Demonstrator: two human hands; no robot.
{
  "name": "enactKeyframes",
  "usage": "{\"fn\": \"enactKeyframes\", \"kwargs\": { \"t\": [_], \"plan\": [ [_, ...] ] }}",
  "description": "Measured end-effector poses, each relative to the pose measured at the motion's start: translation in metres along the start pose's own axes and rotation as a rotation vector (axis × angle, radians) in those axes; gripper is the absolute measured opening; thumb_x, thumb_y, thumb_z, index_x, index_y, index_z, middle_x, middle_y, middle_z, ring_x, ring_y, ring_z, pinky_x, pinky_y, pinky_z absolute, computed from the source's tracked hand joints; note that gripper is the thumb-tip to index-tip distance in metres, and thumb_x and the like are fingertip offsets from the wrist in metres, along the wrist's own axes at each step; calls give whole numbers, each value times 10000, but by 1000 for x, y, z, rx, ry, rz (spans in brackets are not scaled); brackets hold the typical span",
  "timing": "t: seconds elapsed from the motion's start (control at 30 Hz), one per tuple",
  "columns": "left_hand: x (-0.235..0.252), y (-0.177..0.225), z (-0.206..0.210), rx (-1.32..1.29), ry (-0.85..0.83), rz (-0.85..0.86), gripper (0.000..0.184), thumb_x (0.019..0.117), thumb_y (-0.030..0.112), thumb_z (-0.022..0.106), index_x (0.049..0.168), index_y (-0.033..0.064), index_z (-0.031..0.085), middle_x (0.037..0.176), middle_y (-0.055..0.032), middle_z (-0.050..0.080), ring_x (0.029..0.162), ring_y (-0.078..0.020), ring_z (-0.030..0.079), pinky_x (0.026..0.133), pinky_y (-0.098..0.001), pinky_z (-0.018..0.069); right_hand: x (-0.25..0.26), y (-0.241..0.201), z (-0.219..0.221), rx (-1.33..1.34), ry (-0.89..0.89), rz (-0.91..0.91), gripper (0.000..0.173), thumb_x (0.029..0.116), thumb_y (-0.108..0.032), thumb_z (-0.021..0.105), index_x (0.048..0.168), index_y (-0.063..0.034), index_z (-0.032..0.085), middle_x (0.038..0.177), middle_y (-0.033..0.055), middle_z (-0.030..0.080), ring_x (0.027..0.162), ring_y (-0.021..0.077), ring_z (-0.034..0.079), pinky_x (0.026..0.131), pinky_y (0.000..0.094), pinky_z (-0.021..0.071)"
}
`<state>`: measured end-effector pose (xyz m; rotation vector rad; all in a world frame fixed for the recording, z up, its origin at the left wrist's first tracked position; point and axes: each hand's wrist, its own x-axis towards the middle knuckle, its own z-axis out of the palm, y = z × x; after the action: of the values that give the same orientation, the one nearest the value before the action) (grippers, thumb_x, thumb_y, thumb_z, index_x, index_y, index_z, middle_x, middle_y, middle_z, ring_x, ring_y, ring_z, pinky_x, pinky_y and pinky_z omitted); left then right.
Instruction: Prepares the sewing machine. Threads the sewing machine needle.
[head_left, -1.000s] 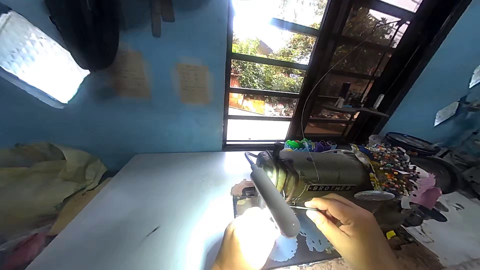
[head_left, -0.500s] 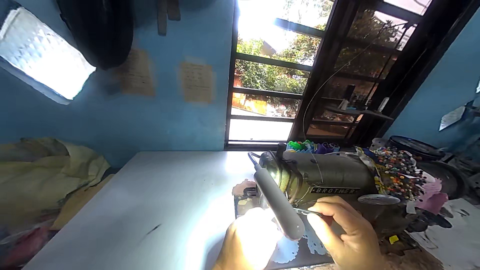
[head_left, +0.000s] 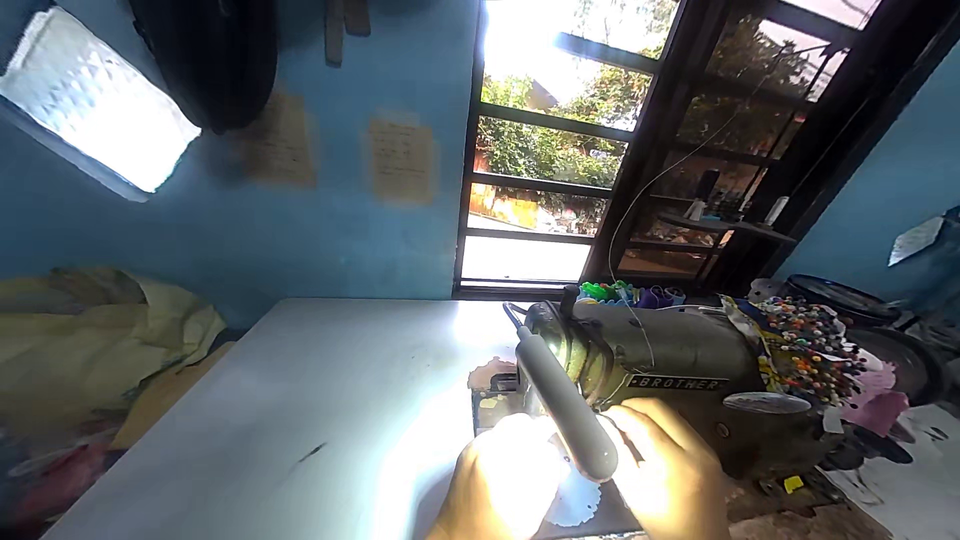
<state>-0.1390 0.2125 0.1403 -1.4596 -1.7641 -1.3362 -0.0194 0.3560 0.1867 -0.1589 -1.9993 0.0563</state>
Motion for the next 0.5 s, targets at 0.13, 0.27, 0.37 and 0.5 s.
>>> {"fn": "enactKeyframes", "kwargs": {
  "t": [0.13, 0.27, 0.37, 0.5],
  "plan": [
    [1, 0, -1, -1, 7, 7, 159, 917, 223, 655, 886, 108, 761, 937, -64, 766, 872, -113, 725, 770, -236, 575, 3, -1, -7, 20, -32, 2, 202, 914, -205, 632, 802, -75, 738, 778, 61, 673, 735, 79, 630, 666, 151, 508],
    [2, 1, 0, 15, 0, 13, 162, 914, 225, 650, 880, 112, 760, 933, -59, 766, 865, -112, 725, 763, -235, 574, 4, -5, -6, -78, -54, -54, 178, 885, -209, 647, 787, -94, 741, 778, 63, 698, 724, 125, 666, 651, 202, 537],
    [0, -2, 1, -2, 2, 17, 174, 928, 233, 648, 885, 107, 760, 978, -63, 772, 903, -111, 728, 796, -235, 575, 10, -4, -14, -76, -85, -97, 173, 904, -207, 650, 810, -95, 744, 799, 69, 698, 755, 135, 664, 678, 207, 538],
    [1, 0, 0, 27, 12, 33, 166, 923, 233, 645, 877, 124, 761, 986, -48, 776, 911, -113, 729, 792, -238, 574, 15, -3, -15, -128, -139, -157, 181, 901, -224, 624, 811, -115, 738, 804, 60, 712, 716, 161, 688, 601, 264, 557]
  ]
}}
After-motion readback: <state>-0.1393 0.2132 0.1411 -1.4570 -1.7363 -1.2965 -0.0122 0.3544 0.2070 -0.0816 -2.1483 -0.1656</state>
